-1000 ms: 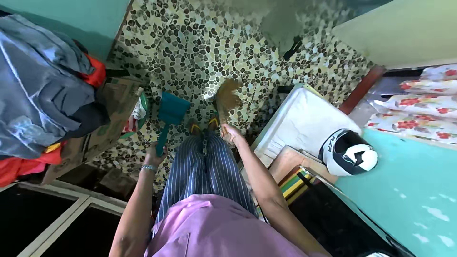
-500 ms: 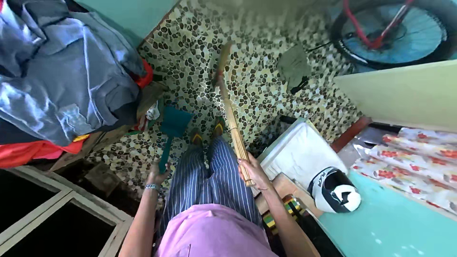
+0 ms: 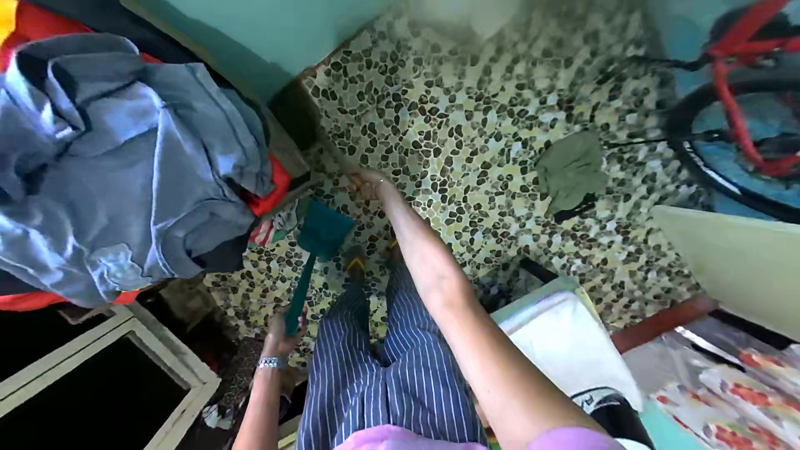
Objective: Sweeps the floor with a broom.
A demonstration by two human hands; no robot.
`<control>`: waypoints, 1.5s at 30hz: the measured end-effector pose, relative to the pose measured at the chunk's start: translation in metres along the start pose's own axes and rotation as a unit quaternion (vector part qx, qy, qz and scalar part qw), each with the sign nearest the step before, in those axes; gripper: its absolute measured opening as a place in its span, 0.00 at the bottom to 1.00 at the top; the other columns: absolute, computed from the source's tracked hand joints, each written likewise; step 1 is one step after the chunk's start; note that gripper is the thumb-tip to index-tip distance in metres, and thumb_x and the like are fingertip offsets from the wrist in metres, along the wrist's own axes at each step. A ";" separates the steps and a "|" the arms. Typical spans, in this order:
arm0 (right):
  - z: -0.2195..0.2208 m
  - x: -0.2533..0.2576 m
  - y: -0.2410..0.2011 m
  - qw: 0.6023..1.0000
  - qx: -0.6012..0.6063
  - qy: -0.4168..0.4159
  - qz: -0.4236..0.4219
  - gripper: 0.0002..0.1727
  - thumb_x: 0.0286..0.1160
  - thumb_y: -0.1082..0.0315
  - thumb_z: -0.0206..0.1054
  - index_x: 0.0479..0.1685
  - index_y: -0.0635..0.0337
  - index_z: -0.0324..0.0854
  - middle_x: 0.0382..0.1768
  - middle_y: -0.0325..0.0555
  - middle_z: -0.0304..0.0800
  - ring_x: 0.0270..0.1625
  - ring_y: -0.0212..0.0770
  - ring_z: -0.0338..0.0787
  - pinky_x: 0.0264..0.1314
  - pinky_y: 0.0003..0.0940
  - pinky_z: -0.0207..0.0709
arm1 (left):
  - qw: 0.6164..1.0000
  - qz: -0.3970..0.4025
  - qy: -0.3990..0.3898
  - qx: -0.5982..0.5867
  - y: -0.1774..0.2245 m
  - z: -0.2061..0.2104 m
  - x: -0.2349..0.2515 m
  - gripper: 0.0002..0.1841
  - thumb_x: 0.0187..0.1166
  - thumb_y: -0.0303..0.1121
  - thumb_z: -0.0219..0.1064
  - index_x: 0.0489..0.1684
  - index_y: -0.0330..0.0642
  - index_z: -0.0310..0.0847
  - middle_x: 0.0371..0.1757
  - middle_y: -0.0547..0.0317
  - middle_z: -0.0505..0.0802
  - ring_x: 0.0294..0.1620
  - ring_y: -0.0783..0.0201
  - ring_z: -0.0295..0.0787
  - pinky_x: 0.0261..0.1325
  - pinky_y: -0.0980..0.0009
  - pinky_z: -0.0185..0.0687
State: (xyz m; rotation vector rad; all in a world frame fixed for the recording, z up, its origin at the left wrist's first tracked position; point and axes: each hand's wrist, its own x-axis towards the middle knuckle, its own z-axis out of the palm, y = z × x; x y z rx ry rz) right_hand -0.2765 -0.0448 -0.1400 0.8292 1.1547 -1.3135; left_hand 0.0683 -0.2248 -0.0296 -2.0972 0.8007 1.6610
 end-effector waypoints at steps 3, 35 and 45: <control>-0.051 -0.023 0.058 0.998 0.060 -0.008 -0.002 0.17 0.86 0.50 0.58 0.55 0.53 0.78 0.24 0.37 0.79 0.18 0.30 0.76 0.18 0.23 0.72 | 1.000 -0.010 0.006 0.021 -0.001 0.005 -0.001 0.19 0.93 0.44 0.41 0.47 0.42 0.73 0.28 0.58 0.84 0.14 0.71 0.75 0.13 0.79 0.71; -0.187 -0.070 0.038 0.970 0.204 0.111 -0.072 0.18 0.89 0.47 0.53 0.52 0.51 0.73 0.24 0.37 0.76 0.18 0.31 0.75 0.18 0.25 0.73 | 0.998 0.004 0.026 0.060 -0.007 -0.007 -0.002 0.17 0.92 0.43 0.43 0.48 0.42 0.73 0.28 0.58 0.85 0.15 0.72 0.77 0.14 0.80 0.73; -0.118 -0.270 0.284 0.978 0.123 0.159 0.061 0.21 0.94 0.54 0.49 0.78 0.52 0.62 0.25 0.41 0.77 0.17 0.34 0.76 0.17 0.28 0.74 | 0.995 -0.018 -0.025 0.097 0.019 -0.029 0.001 0.18 0.92 0.44 0.41 0.47 0.43 0.73 0.28 0.59 0.84 0.14 0.73 0.75 0.13 0.82 0.70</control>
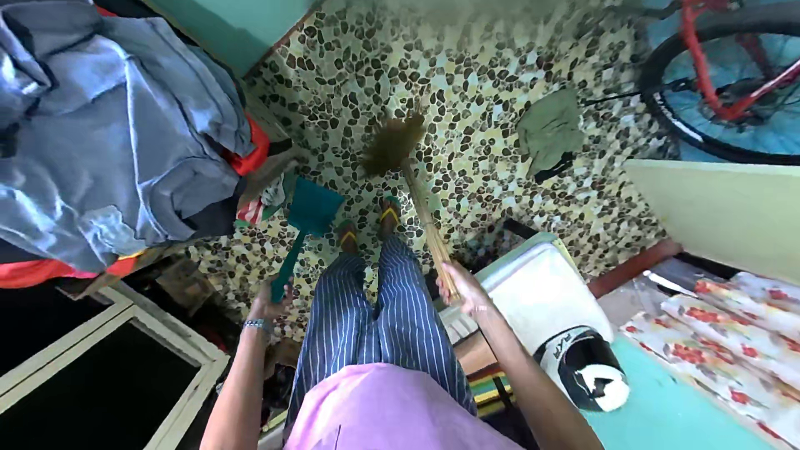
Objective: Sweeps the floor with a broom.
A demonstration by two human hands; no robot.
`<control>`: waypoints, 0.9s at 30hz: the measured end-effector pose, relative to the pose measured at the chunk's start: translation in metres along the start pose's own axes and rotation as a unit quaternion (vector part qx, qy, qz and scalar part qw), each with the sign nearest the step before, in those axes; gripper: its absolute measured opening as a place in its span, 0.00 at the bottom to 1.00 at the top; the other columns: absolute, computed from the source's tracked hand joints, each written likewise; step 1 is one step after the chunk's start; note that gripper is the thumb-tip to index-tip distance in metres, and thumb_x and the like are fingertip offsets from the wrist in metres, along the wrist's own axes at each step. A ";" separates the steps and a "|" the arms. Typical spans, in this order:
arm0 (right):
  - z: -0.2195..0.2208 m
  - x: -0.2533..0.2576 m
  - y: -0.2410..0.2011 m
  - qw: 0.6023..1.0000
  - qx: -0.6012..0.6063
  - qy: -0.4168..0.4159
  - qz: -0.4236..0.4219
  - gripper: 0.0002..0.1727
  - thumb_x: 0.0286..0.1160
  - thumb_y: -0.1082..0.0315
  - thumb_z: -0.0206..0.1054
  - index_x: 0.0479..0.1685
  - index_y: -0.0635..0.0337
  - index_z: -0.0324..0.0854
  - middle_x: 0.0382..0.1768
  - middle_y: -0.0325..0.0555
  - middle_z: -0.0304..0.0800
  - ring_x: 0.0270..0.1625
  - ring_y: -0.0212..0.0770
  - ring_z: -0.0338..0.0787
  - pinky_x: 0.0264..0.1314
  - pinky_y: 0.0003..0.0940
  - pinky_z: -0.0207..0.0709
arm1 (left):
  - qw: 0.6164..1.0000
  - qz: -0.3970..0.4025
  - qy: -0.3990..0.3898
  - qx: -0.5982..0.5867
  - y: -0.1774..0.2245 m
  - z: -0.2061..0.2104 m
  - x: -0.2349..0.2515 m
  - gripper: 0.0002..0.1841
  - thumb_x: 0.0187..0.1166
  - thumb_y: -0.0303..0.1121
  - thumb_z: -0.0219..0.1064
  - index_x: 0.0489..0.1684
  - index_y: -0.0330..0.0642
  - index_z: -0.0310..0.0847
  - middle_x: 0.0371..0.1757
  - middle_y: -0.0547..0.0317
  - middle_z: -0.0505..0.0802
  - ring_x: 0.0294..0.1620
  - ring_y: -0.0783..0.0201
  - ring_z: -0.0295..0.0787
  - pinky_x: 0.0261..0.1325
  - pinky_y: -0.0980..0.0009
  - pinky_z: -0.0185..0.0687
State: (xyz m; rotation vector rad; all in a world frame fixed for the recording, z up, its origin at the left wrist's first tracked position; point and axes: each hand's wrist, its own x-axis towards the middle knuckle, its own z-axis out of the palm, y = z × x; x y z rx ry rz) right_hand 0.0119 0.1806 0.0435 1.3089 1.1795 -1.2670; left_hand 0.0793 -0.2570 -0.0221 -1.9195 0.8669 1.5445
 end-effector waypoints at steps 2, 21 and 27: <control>0.022 -0.039 0.025 0.999 -0.026 -0.025 -0.033 0.27 0.94 0.56 0.50 0.88 0.52 0.55 0.26 0.42 0.78 0.17 0.35 0.79 0.18 0.29 0.77 | 1.000 -0.003 -0.008 0.000 -0.001 -0.012 0.003 0.18 0.92 0.44 0.41 0.46 0.43 0.73 0.29 0.59 0.84 0.14 0.74 0.75 0.13 0.82 0.71; -0.065 0.087 0.003 0.949 -0.293 0.116 -0.033 0.29 0.89 0.53 0.60 0.88 0.45 0.64 0.43 0.54 0.83 0.28 0.40 0.77 0.34 0.35 0.75 | 1.000 0.009 -0.029 -0.003 -0.036 -0.072 -0.007 0.15 0.92 0.44 0.41 0.49 0.45 0.70 0.32 0.58 0.84 0.17 0.73 0.78 0.15 0.82 0.73; -0.076 -0.015 0.073 0.952 -0.268 0.132 -0.069 0.35 0.88 0.57 0.62 0.93 0.44 0.55 0.48 0.57 0.85 0.27 0.41 0.82 0.32 0.38 0.80 | 0.999 0.017 -0.031 0.008 -0.031 -0.065 -0.009 0.15 0.93 0.44 0.42 0.49 0.45 0.69 0.31 0.58 0.83 0.18 0.72 0.78 0.17 0.81 0.74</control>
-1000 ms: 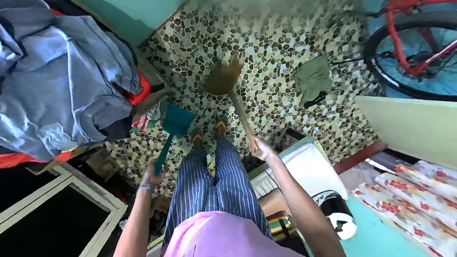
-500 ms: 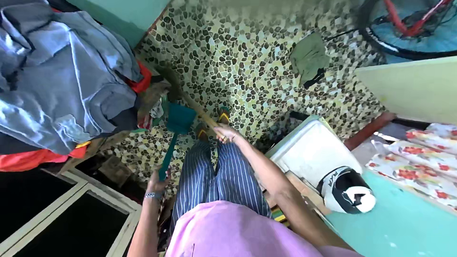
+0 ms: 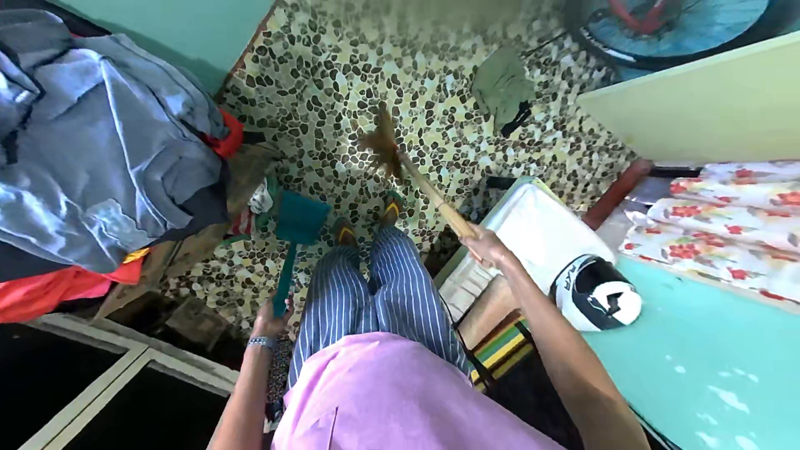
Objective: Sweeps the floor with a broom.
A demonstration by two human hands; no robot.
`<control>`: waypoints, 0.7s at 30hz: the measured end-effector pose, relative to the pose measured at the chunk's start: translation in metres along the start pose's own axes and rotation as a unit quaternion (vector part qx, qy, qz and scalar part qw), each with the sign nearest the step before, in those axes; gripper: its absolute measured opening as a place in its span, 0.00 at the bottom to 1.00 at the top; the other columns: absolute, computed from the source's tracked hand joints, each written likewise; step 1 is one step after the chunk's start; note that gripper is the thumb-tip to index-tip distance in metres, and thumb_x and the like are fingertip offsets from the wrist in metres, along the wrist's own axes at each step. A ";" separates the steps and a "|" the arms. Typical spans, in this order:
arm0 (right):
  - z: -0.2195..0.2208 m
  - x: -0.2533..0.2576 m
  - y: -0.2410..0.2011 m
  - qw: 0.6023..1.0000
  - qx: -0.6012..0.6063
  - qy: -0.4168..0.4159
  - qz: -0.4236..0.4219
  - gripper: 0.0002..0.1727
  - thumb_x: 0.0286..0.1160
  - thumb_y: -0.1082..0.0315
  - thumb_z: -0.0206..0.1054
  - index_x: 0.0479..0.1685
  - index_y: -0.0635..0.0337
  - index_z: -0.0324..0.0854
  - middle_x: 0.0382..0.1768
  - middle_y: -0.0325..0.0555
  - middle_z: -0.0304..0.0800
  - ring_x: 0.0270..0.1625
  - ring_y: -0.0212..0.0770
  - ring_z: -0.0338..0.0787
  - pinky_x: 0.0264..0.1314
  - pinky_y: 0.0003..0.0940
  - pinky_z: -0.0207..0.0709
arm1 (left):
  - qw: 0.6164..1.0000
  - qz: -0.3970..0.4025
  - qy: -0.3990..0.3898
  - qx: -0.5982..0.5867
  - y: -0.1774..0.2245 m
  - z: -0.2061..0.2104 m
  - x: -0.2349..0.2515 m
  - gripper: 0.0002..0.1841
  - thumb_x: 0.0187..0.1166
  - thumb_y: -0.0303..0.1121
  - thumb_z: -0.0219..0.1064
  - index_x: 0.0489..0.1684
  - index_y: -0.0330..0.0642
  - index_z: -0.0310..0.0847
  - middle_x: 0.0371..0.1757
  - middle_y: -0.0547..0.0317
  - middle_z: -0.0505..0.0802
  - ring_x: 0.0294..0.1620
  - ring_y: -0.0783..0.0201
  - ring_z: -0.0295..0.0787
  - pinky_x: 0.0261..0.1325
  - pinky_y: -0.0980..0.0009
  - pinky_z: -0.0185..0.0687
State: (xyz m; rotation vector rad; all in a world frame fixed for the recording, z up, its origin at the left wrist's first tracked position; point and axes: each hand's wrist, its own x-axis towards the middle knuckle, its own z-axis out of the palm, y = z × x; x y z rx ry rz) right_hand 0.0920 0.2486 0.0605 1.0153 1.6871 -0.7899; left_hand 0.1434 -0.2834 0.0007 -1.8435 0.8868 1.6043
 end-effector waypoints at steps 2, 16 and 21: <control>0.009 -0.046 0.019 0.999 0.022 -0.033 -0.009 0.36 0.88 0.58 0.61 0.94 0.46 0.53 0.53 0.58 0.85 0.30 0.43 0.83 0.34 0.40 0.81 | 1.000 0.001 -0.008 0.020 -0.002 0.001 0.000 0.16 0.93 0.45 0.41 0.50 0.45 0.70 0.32 0.58 0.83 0.18 0.73 0.78 0.17 0.82 0.74; -0.083 0.113 0.058 0.987 -0.158 -0.014 0.011 0.27 0.80 0.60 0.70 0.76 0.61 0.77 0.66 0.67 0.83 0.59 0.63 0.87 0.61 0.62 0.79 | 0.998 0.049 -0.016 0.032 -0.063 0.127 -0.033 0.16 0.92 0.46 0.42 0.46 0.46 0.71 0.29 0.61 0.84 0.17 0.74 0.79 0.16 0.83 0.76; -0.129 0.066 0.056 0.963 -0.264 0.034 -0.046 0.27 0.80 0.65 0.65 0.80 0.58 0.75 0.69 0.65 0.84 0.73 0.65 0.82 0.71 0.68 0.73 | 0.995 0.060 -0.073 0.010 -0.076 0.184 -0.037 0.19 0.92 0.48 0.39 0.47 0.46 0.71 0.30 0.61 0.84 0.17 0.75 0.80 0.16 0.83 0.76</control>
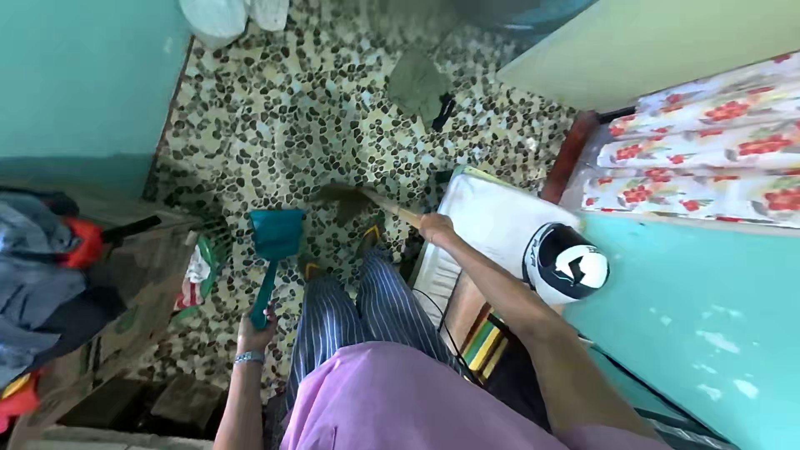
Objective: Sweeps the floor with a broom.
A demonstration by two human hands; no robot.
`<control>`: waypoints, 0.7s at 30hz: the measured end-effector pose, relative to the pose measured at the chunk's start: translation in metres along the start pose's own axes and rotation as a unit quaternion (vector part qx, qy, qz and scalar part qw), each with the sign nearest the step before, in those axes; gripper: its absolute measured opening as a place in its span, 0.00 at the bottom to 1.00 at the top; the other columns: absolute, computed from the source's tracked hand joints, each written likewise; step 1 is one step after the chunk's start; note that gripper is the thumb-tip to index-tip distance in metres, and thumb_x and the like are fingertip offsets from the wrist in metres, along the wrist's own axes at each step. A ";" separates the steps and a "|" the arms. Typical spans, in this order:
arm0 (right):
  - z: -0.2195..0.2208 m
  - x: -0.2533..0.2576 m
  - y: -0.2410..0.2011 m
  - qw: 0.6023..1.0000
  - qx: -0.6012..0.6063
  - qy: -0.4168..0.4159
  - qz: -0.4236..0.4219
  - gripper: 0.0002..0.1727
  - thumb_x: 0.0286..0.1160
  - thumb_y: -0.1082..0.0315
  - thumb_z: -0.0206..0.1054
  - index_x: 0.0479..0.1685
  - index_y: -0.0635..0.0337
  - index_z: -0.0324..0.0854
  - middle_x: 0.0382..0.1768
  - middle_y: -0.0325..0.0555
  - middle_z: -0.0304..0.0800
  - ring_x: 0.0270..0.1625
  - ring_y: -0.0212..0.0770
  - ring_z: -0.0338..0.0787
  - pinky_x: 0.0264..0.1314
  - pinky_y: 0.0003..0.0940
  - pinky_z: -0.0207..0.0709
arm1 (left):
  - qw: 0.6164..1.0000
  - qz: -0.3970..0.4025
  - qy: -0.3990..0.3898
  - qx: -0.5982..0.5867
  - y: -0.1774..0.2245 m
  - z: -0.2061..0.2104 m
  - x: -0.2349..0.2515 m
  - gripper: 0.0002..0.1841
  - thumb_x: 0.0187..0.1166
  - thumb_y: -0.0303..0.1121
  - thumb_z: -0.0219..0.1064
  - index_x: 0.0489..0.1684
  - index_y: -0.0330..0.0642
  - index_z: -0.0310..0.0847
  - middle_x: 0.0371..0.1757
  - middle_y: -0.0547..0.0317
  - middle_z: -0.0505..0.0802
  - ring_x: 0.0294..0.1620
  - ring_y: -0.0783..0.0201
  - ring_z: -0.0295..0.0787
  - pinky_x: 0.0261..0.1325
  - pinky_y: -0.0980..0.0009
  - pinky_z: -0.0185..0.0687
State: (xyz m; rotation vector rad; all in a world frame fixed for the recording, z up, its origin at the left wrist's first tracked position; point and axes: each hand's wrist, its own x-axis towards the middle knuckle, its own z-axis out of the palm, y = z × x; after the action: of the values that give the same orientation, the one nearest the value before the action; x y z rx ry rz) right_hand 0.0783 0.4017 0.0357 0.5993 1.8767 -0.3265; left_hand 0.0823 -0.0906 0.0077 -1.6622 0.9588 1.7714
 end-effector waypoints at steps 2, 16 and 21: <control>-0.007 -0.033 0.019 1.000 -0.014 -0.016 -0.004 0.34 0.83 0.64 0.61 0.91 0.48 0.61 0.73 0.64 0.82 0.75 0.65 0.81 0.73 0.66 0.72 | 0.999 0.008 -0.020 -0.023 -0.002 0.019 0.003 0.19 0.92 0.48 0.39 0.46 0.46 0.71 0.28 0.62 0.83 0.16 0.75 0.80 0.16 0.84 0.76; 0.116 -0.110 0.149 0.967 0.218 -0.091 0.098 0.30 0.77 0.49 0.68 0.71 0.62 0.78 0.66 0.63 0.86 0.70 0.62 0.85 0.68 0.66 0.76 | 0.976 0.111 0.062 0.179 0.009 0.097 -0.009 0.20 0.92 0.40 0.46 0.73 0.38 0.64 0.60 0.46 0.82 0.52 0.59 0.84 0.52 0.67 0.85; 0.134 -0.128 0.137 0.938 0.313 -0.070 0.127 0.30 0.75 0.51 0.70 0.71 0.62 0.79 0.65 0.63 0.86 0.70 0.62 0.85 0.68 0.66 0.76 | 0.874 0.190 0.158 0.418 0.046 0.083 0.014 0.28 0.93 0.47 0.50 0.82 0.34 0.63 0.73 0.32 0.79 0.61 0.43 0.81 0.59 0.44 0.80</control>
State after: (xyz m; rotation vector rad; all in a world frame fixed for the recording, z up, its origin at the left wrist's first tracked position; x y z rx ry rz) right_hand 0.2952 0.4183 0.1115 1.2010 1.5177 -0.7867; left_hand -0.0067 -0.0550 -0.0005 -1.2286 1.9629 0.9974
